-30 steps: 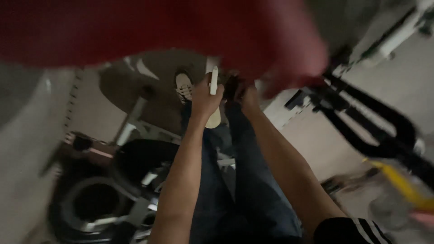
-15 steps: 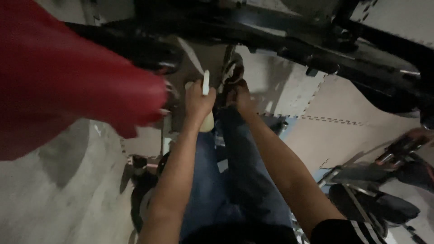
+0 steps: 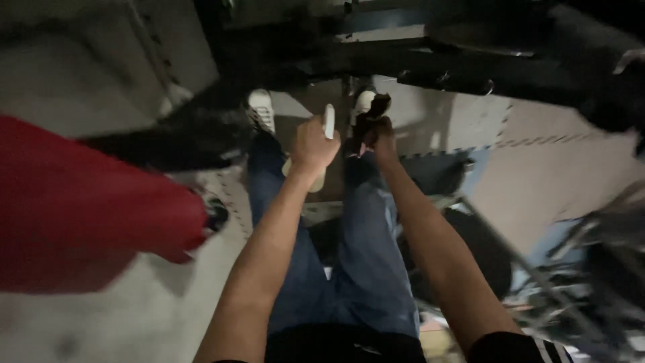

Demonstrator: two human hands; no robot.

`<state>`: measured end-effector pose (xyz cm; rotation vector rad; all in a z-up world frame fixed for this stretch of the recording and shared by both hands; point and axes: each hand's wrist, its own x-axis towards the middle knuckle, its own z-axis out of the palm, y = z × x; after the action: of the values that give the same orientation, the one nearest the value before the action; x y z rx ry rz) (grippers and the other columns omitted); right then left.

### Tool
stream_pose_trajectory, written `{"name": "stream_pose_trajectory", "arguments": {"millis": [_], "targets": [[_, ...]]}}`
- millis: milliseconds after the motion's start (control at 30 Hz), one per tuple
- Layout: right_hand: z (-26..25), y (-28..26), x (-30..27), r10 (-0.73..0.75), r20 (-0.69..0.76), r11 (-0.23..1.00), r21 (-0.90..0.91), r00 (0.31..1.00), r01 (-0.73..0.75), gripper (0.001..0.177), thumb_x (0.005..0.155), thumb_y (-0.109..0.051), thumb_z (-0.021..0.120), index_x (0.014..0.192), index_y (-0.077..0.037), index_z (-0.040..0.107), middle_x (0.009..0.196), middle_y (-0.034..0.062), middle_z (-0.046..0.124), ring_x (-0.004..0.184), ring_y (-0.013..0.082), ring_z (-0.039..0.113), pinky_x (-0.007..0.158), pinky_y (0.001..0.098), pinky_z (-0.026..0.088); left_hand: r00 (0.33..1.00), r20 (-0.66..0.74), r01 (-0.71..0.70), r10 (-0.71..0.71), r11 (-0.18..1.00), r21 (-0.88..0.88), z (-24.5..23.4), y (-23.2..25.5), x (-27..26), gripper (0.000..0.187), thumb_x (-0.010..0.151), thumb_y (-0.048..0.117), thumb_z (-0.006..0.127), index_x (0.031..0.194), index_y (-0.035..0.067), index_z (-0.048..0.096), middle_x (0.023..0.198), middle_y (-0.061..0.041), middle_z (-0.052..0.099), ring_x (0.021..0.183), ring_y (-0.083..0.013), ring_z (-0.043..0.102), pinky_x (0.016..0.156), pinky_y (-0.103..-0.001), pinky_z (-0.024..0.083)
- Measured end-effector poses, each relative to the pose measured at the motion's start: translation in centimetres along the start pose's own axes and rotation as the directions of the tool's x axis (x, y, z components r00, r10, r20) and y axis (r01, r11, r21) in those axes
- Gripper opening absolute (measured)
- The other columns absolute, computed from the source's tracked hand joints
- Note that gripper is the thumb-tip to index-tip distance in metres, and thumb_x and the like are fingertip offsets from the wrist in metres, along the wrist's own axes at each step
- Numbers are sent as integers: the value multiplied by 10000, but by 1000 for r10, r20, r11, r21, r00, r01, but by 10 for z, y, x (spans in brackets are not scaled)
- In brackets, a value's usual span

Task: Wiping down and sanitizing various pieces of gym equipment using a spray bottle and a cloth.

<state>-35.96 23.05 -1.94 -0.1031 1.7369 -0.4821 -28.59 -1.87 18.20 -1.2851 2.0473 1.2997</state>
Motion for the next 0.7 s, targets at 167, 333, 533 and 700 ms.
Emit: {"name": "stream_pose_trajectory", "arguments": {"millis": [167,333,533,700], "targets": [[54,13,-9,211,-198,975,116,957,-191,203,964,-264,579,1033,-74,561,943,75,557,860,208,561,791,329,523,978,56,-202,199,978,46,-21,-12,10,294,844,245,717,911,-38,672,840,-270,686,800,-470,689,696,-555,557],[122,2,-41,-281,-627,958,-135,726,254,477,1173,-297,250,1486,50,344,1233,165,498,968,231,513,866,306,477,946,141,-307,292,947,97,-35,-17,0,296,867,252,714,894,-38,666,812,-256,679,783,-450,683,671,-553,537],[138,-36,-71,122,-505,614,715,855,335,848,1079,-573,377,1634,-2,86,892,155,671,719,234,621,659,388,538,878,448,23,-169,949,314,-14,-12,-5,280,939,302,630,965,26,672,783,-197,668,645,-355,641,568,-501,508],[164,4,-40,173,-478,538,778,861,324,830,1045,-557,367,1605,14,143,824,174,669,661,253,637,613,387,553,870,486,-132,-81,912,389,18,-21,3,378,969,342,614,794,14,681,631,-155,630,550,-304,610,539,-473,493]]}}
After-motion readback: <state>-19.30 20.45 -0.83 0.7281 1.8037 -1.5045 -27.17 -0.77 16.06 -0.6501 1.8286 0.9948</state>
